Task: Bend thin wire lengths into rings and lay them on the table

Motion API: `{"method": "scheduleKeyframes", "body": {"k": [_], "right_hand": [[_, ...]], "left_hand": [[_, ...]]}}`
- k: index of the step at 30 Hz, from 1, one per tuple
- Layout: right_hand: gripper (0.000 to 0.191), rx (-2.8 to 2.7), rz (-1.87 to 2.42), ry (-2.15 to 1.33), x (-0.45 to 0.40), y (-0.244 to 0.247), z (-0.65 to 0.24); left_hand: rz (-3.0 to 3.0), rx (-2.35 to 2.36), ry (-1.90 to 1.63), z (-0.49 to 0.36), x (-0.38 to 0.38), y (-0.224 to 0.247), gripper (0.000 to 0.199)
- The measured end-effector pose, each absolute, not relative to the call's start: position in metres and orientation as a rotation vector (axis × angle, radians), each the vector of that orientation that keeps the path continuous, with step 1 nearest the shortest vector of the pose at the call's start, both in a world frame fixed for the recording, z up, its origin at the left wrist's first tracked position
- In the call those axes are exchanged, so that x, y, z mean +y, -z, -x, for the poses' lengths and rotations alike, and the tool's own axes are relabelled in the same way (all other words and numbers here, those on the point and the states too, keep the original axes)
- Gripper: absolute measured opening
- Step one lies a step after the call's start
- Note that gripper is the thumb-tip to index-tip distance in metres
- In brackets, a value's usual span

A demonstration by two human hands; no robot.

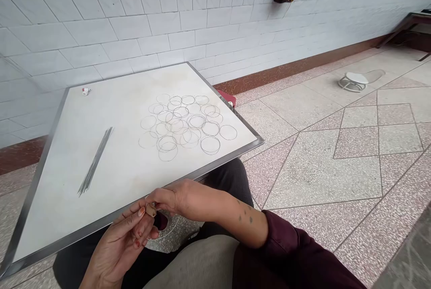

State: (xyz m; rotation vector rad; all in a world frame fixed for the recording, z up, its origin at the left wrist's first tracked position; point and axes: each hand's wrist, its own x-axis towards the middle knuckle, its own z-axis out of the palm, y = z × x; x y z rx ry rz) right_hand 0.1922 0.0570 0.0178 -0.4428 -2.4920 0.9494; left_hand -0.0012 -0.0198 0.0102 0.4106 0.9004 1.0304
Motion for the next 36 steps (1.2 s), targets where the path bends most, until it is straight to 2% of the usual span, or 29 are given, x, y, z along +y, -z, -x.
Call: {"method": "scheduleKeyframes", "body": {"k": [6,18,31,36], "right_hand": [[0.023,-2.503,0.425,-0.726,0.057,-0.014,-0.193],[0.017,-2.484,0.422,-0.641,0.059,-0.013,-0.191],[0.02,-2.332,0.447,-0.802,0.065,-0.006,-0.19],[0.02,-2.31,0.419,-0.885,0.065,-0.005,-0.19]], "left_hand": [[-0.376,0.909,-1.074,-0.005,-0.023,-0.012,0.011],[-0.532,1.01,-1.002,-0.013,-0.025,-0.025,0.019],[-0.272,0.878,-1.031,-0.007,-0.013,-0.01,0.025],[-0.337,0.911,-1.003,-0.007,-0.013,-0.01,0.038]]}}
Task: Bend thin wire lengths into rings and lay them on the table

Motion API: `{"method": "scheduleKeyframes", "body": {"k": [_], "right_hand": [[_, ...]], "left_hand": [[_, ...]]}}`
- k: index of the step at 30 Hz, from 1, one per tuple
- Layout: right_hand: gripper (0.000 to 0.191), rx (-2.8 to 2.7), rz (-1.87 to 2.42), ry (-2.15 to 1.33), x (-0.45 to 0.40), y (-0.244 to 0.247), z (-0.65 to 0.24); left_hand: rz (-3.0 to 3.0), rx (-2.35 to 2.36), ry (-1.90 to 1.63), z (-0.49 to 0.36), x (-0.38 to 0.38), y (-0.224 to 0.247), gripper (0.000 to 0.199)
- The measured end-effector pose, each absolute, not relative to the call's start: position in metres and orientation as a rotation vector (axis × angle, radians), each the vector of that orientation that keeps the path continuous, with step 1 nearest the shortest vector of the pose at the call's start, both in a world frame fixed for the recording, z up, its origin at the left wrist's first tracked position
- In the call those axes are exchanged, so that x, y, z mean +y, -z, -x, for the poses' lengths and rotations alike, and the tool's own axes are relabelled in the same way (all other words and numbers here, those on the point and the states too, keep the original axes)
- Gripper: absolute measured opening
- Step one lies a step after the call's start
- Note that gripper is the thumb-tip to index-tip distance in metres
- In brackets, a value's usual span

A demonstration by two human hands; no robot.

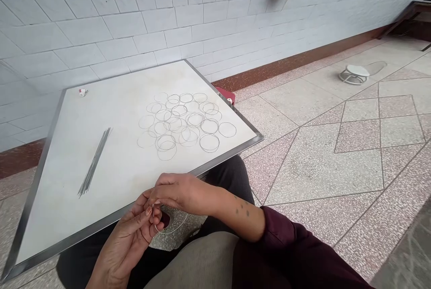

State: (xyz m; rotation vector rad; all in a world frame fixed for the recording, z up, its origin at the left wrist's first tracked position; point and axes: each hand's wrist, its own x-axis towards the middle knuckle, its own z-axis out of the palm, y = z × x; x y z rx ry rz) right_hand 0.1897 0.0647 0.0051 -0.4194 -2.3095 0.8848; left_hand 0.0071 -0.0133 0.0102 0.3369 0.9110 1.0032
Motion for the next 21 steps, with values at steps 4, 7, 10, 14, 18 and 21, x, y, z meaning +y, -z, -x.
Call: {"method": "scheduleKeyframes", "body": {"k": [4,7,10,14,18,21], "right_hand": [[0.018,-2.299,0.408,-0.923,0.065,-0.006,-0.19],[0.018,-2.287,0.399,-0.976,0.066,-0.009,-0.192],[0.018,-2.318,0.406,-1.003,0.068,-0.013,-0.194],[0.017,-2.41,0.373,-0.956,0.071,-0.018,-0.197],[0.019,-2.467,0.334,-0.873,0.073,-0.023,-0.197],[0.021,-2.497,0.304,-0.829,0.074,-0.025,-0.197]], "left_hand": [[-0.352,0.936,-1.055,-0.01,-0.014,-0.01,0.047],[-0.359,0.953,-1.114,-0.013,-0.015,-0.009,0.048],[-0.359,0.954,-1.131,-0.015,-0.015,-0.008,0.046],[-0.343,0.944,-1.13,-0.015,-0.016,-0.01,0.046],[-0.317,0.951,-1.109,-0.014,-0.017,-0.016,0.05],[-0.313,0.941,-1.093,-0.012,-0.018,-0.017,0.052]]}}
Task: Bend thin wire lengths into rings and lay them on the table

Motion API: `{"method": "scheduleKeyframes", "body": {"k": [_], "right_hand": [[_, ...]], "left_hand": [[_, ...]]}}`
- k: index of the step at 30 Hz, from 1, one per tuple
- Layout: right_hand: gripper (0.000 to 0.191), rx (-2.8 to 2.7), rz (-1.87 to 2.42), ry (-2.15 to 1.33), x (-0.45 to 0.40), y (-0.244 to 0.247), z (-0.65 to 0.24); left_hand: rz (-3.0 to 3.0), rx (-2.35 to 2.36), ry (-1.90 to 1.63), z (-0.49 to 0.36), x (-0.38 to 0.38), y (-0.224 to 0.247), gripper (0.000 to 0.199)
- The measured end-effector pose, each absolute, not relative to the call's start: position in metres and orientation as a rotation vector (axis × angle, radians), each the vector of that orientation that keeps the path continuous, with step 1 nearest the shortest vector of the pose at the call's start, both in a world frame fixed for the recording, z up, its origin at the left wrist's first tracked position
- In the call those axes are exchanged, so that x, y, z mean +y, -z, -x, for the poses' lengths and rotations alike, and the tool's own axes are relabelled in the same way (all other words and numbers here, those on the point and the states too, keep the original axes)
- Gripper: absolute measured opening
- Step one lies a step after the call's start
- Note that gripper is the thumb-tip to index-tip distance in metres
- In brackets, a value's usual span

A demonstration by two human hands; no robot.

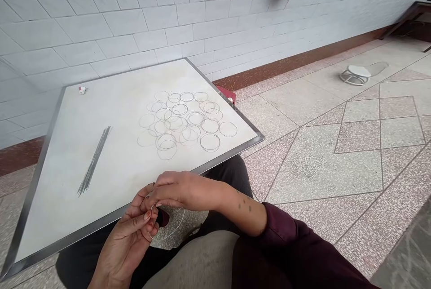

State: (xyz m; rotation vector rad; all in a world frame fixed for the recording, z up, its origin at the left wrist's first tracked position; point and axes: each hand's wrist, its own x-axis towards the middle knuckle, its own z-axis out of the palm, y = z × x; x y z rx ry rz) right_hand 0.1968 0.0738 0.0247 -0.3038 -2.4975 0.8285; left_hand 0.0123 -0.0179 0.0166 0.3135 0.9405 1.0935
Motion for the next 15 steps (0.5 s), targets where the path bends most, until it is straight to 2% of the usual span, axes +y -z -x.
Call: {"method": "scheduleKeyframes", "body": {"k": [9,15], "right_hand": [[0.024,-2.465,0.279,-0.699,0.077,-0.015,-0.193],[0.018,-2.248,0.43,-0.863,0.078,-0.002,-0.188]], "left_hand": [[-0.281,0.939,-1.134,-0.017,-0.015,-0.003,0.049],[-0.336,0.95,-1.227,-0.017,-0.014,-0.006,0.048]]}}
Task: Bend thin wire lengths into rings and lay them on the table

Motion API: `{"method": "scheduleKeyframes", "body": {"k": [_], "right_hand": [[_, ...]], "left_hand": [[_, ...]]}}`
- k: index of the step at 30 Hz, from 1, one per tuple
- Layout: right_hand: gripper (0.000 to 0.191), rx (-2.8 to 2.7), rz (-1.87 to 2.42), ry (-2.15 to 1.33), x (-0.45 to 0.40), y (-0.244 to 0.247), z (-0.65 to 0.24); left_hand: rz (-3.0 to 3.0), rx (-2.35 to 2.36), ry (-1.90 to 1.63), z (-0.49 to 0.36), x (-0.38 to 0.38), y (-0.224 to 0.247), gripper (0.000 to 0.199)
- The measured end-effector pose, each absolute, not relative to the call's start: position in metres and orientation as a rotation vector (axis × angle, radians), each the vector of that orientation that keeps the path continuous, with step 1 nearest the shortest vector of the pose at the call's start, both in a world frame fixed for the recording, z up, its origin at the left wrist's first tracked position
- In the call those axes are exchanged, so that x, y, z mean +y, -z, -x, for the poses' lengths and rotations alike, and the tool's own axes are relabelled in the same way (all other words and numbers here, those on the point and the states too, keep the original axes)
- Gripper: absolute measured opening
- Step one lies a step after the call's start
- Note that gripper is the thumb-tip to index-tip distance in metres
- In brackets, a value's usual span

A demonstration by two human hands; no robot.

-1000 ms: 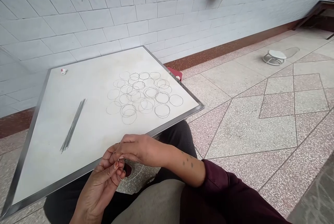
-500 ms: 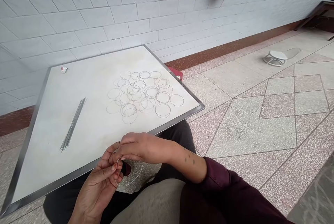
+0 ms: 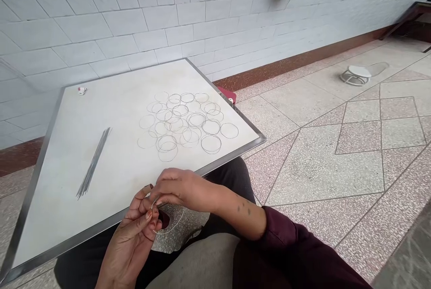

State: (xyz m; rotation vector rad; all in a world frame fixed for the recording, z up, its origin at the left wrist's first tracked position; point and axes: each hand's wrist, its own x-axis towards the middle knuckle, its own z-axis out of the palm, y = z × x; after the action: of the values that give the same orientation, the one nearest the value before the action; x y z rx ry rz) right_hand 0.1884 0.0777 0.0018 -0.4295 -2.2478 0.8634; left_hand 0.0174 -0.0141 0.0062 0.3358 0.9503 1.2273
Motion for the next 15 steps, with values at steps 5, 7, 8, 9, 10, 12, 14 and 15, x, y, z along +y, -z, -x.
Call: {"method": "scheduleKeyframes", "body": {"k": [5,7,8,9,10,12,14,15], "right_hand": [[0.015,-2.21,0.389,-0.945,0.076,-0.002,-0.187],[0.014,-2.211,0.379,-0.955,0.075,-0.004,-0.187],[0.014,-2.216,0.376,-0.965,0.075,-0.005,-0.187],[0.013,-2.226,0.374,-0.978,0.075,-0.007,-0.188],[0.013,-2.242,0.369,-0.985,0.074,-0.008,-0.188],[0.012,-2.295,0.34,-0.971,0.075,-0.012,-0.19],[0.012,-2.353,0.293,-0.929,0.075,-0.015,-0.191],[0.012,-2.372,0.272,-0.909,0.075,-0.016,-0.192]], "left_hand": [[-0.375,0.959,-1.241,-0.018,-0.017,-0.007,0.046],[-0.401,0.967,-1.228,-0.018,-0.019,-0.007,0.046],[-0.415,0.973,-1.224,-0.019,-0.019,-0.007,0.046],[-0.43,0.98,-1.219,-0.019,-0.02,-0.007,0.046],[-0.442,0.988,-1.211,-0.019,-0.021,-0.007,0.047],[-0.454,1.003,-1.18,-0.018,-0.021,-0.007,0.049],[-0.447,1.013,-1.134,-0.018,-0.022,-0.008,0.051],[-0.438,1.016,-1.115,-0.018,-0.022,-0.009,0.051]]}}
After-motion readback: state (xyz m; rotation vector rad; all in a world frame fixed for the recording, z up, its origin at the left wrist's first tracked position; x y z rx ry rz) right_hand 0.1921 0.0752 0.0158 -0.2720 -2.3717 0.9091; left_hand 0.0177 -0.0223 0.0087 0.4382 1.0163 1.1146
